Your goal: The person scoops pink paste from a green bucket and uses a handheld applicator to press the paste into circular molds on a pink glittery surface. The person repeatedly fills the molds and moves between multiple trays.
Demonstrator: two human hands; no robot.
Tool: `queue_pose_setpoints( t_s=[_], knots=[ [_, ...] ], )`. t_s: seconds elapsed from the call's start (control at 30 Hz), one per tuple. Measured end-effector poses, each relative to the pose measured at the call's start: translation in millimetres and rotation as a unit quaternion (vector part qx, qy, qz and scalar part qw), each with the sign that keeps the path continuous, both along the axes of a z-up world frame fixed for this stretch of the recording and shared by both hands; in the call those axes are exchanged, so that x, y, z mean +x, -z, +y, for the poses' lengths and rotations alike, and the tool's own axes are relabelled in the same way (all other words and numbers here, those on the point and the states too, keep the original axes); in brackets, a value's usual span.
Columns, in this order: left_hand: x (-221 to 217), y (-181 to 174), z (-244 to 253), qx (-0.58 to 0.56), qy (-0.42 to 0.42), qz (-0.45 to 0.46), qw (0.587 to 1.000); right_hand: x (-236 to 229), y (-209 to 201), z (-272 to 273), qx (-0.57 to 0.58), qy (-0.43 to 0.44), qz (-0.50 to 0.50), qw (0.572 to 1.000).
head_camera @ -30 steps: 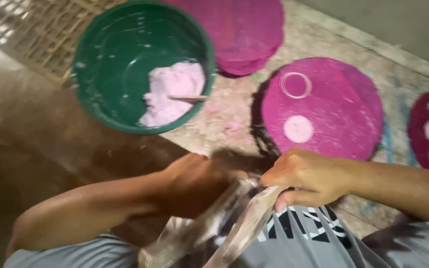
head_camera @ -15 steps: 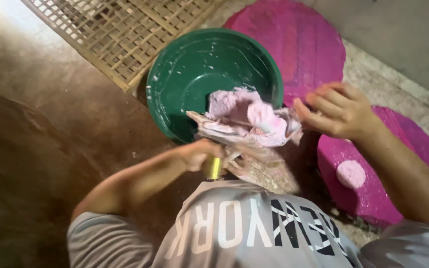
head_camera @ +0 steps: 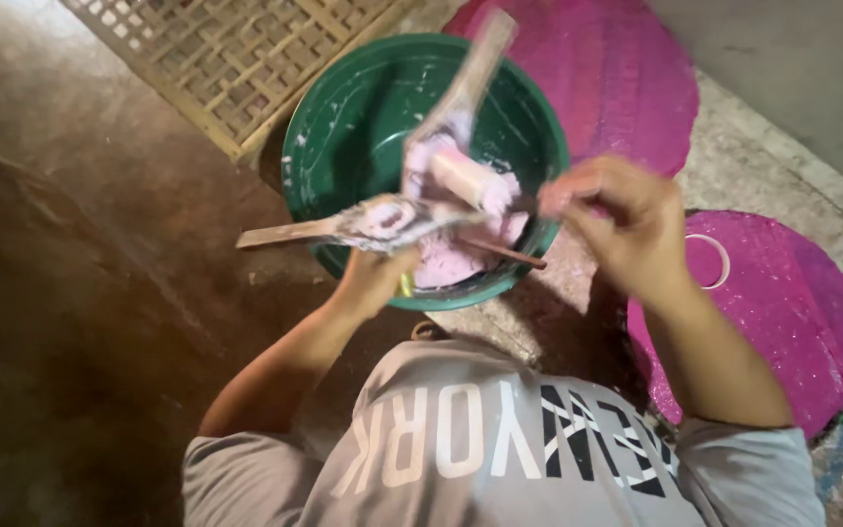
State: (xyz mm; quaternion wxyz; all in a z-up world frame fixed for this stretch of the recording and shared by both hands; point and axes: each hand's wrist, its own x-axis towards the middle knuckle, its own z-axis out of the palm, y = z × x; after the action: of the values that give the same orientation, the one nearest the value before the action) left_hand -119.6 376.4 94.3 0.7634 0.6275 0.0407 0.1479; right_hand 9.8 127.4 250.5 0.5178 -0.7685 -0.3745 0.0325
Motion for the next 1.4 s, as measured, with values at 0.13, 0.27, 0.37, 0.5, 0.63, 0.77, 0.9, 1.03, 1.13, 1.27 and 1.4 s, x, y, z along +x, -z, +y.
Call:
queue_pose_setpoints(
  t_s=[0.13, 0.27, 0.37, 0.5, 0.63, 0.77, 0.9, 1.03, 1.13, 1.27, 1.4],
  knots=[
    [-4, 3, 23, 0.152, -0.152, -0.057, 0.975, 63, 80, 33, -0.066, -0.099, 0.005, 0.993],
    [-3, -4, 29, 0.241, -0.239, -0.079, 0.937, 82, 168, 57, -0.258, -0.173, -0.509, 0.803],
    [1, -15, 31, 0.279, -0.268, -0.086, 0.918, 133, 165, 77, -0.336, -0.128, 0.095, 0.928],
    [-4, -20, 21, 0.283, -0.280, -0.076, 0.914, 140, 172, 124, -0.379, -0.115, 0.024, 0.918],
    [1, -24, 25, 0.288, -0.286, -0.072, 0.911, 108, 208, 148, -0.429, -0.213, -0.167, 0.862],
    [-1, -17, 25, 0.288, -0.275, -0.060, 0.915, 95, 239, 143, -0.473, -0.245, -0.122, 0.838],
    [1, -14, 24, 0.281, -0.276, -0.060, 0.917, 103, 218, 152, -0.505, -0.239, -0.250, 0.791],
    [-2, -9, 27, 0.287, -0.285, -0.063, 0.913, 87, 175, 140, -0.400, -0.188, -0.012, 0.897],
    [0, -8, 31, 0.295, -0.288, -0.065, 0.909, 71, 137, 104, -0.546, -0.176, -0.020, 0.819],
    [3, -8, 29, 0.304, -0.289, -0.067, 0.905, 28, 98, 77, -0.557, -0.203, -0.129, 0.795],
    [3, -12, 26, 0.309, -0.295, -0.066, 0.902, 16, 60, 70, -0.614, -0.194, -0.153, 0.750]
  ],
)
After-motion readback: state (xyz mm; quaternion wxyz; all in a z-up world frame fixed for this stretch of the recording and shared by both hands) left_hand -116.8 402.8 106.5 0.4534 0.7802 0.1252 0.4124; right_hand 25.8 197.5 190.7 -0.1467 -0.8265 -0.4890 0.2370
